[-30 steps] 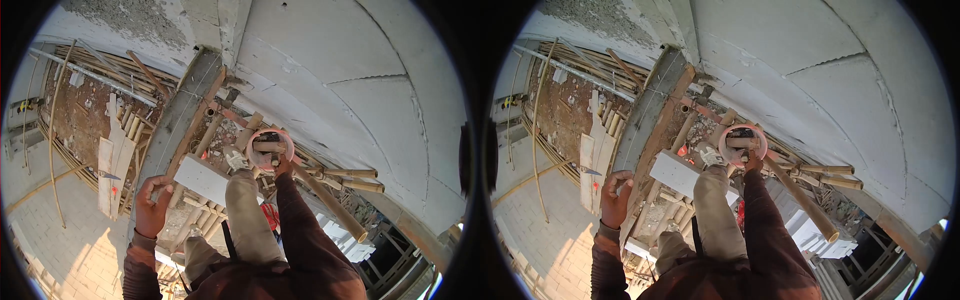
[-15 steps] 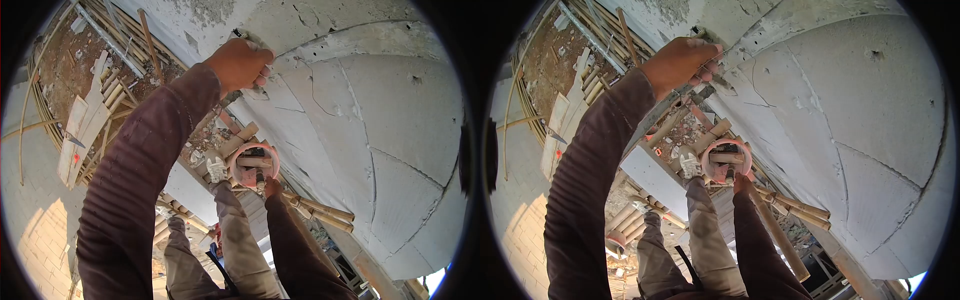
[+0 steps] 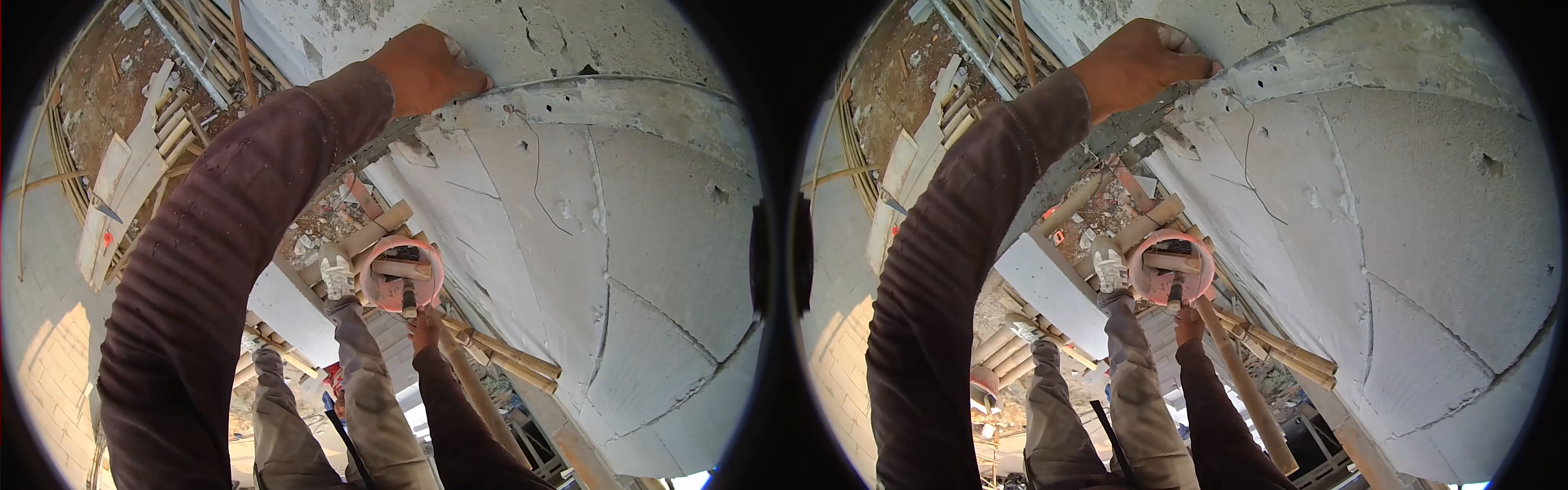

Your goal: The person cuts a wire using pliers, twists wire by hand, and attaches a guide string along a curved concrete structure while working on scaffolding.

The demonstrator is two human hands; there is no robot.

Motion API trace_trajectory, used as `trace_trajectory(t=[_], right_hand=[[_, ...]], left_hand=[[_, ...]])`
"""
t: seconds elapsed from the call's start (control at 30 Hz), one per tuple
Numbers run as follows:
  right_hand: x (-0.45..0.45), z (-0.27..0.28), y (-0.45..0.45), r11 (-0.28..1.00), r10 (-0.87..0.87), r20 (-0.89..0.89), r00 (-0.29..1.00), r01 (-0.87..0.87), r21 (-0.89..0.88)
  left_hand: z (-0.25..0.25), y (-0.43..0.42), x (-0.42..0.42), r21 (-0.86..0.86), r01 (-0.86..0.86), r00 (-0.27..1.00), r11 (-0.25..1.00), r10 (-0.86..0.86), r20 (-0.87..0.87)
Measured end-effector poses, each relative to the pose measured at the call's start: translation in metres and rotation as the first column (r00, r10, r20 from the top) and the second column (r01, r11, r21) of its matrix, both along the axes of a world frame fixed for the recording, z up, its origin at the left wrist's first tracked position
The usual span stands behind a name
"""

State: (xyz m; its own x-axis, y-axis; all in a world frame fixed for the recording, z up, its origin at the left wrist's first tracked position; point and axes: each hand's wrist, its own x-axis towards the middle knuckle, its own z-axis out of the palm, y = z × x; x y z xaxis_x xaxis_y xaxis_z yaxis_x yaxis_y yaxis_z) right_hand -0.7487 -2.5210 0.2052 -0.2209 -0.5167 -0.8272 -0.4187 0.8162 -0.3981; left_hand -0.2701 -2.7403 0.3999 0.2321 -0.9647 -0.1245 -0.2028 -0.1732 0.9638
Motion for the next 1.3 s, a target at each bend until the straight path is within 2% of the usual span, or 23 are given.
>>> trace_trajectory(t=[0.1,0.3,0.4,0.5,0.6,0.7,0.8,0.9,1.0,1.1,1.2,1.3], right_hand=[[0.004,0.002,-0.004,0.999,0.008,-0.015,1.000,-0.007,0.049],[0.005,0.001,-0.007,0.998,-0.010,0.008,1.000,0.009,0.063],[0.007,0.003,-0.007,0.998,-0.006,0.000,1.000,0.006,0.062],[0.005,0.000,-0.007,0.997,-0.012,0.008,1.000,0.012,0.071],[0.013,0.005,-0.010,0.997,-0.020,0.002,1.000,0.020,0.069],[0.014,0.005,-0.008,0.997,-0.042,0.019,0.999,0.041,0.061],[0.011,0.004,-0.006,0.997,-0.032,0.021,0.999,0.031,0.065],[0.008,0.001,-0.006,0.996,0.020,0.018,1.000,-0.021,0.082],[0.005,-0.001,-0.006,0.994,0.036,0.028,0.999,-0.039,0.101],[0.007,-0.002,-0.004,0.994,0.008,0.051,0.999,-0.013,0.106],[0.000,-0.012,0.001,0.993,-0.004,0.066,0.998,-0.004,0.117],[-0.002,-0.014,0.003,0.993,-0.023,0.067,0.997,0.015,0.117]], left_hand=[[-0.003,-0.001,-0.003,-0.053,-0.017,0.991,0.998,0.023,0.133],[-0.016,0.001,-0.006,-0.034,-0.030,0.998,0.999,0.032,0.052],[-0.014,0.002,-0.006,0.033,-0.051,0.998,0.998,0.050,0.022],[-0.021,0.000,-0.006,-0.001,-0.063,0.998,0.998,0.063,0.020],[-0.015,0.005,-0.006,0.073,-0.050,0.999,0.996,0.051,-0.011],[-0.012,0.018,-0.004,0.155,0.018,0.977,0.988,0.015,-0.211],[-0.006,0.032,-0.009,0.130,-0.046,0.876,0.990,0.102,-0.471],[-0.002,0.046,-0.003,0.138,-0.014,0.851,0.990,0.084,-0.518],[0.005,0.055,0.001,0.182,0.086,0.866,0.980,0.017,-0.499],[0.002,0.054,0.007,0.134,0.156,0.870,0.979,-0.072,-0.488],[0.006,0.056,0.004,0.163,0.167,0.885,0.972,-0.075,-0.459],[0.008,0.069,0.006,0.154,0.071,0.962,0.986,-0.027,-0.270]])
